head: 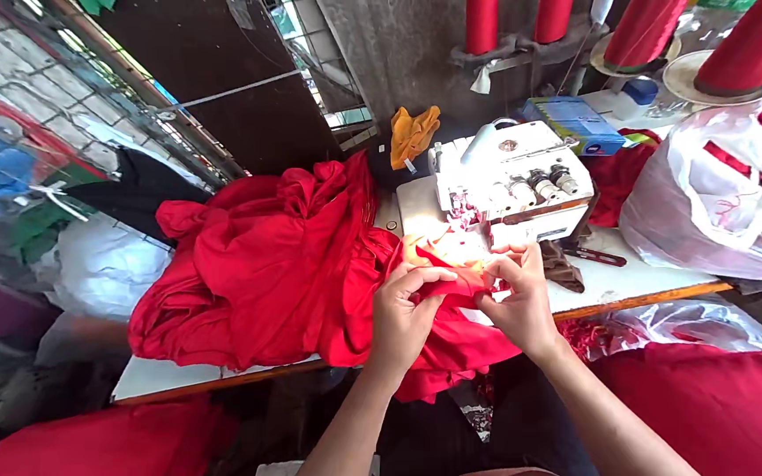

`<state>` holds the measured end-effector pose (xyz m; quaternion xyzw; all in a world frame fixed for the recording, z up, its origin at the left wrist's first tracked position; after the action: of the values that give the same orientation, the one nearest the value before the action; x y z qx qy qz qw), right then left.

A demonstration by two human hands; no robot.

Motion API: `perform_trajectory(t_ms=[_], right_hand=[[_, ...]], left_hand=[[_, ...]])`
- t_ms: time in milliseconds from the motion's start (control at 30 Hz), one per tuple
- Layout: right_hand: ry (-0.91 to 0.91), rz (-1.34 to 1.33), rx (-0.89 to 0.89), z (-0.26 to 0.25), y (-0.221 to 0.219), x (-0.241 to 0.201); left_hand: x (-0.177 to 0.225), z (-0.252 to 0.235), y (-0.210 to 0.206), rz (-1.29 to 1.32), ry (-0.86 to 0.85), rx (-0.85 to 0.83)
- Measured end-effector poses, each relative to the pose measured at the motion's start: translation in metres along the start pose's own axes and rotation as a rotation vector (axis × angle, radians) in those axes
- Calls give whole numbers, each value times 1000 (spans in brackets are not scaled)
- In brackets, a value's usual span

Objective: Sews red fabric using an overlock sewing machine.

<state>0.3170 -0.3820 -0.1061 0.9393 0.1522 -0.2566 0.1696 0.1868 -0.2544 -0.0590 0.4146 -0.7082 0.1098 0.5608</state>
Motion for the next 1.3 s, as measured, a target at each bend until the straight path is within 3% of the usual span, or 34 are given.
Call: perform_trajectory(t_ms=[67, 167, 300, 467, 533, 633, 867, 1000, 1133, 1300], right_hand=[[14, -24, 28, -4, 5, 3], [-171, -427, 85, -11, 8, 3], [-440, -676, 261, -12, -17, 14], [-441, -540, 287, 5, -36, 26], [-444, -571, 274, 12, -37, 28], [-411, -620, 296, 19, -39, 32], [-434, -595, 286, 19, -40, 39], [-411, -465, 212, 17, -36, 38], [-379, -276, 131, 9, -24, 40], [-426, -78, -72, -14, -10, 39]], left_hand=[[9, -14, 10, -254, -65, -27], [24, -45, 19, -397, -119, -182], [5, -95, 2, -388, 74, -286], [-27, -105, -20, -624, 210, -298], [-28, -99, -20, -673, 170, -275], [-36, -94, -22, -660, 86, -196], [-37, -97, -26, -618, 151, -159], [-33, -99, -30, -630, 220, -174], [-35, -104, -43, -605, 169, -121], [-32, -111, -50, -668, 277, -88]])
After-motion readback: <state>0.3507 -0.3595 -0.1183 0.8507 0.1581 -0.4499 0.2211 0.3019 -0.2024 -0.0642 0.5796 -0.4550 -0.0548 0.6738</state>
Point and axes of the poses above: each hand's wrist, its own z-axis away from the middle knuckle, its own y-axis out of the back of the hand, x = y × z, the point moved 2 cm from there along -z, towards the middle knuckle, and after that the axes turned 15 degrees about y, right-handed, at the moved point
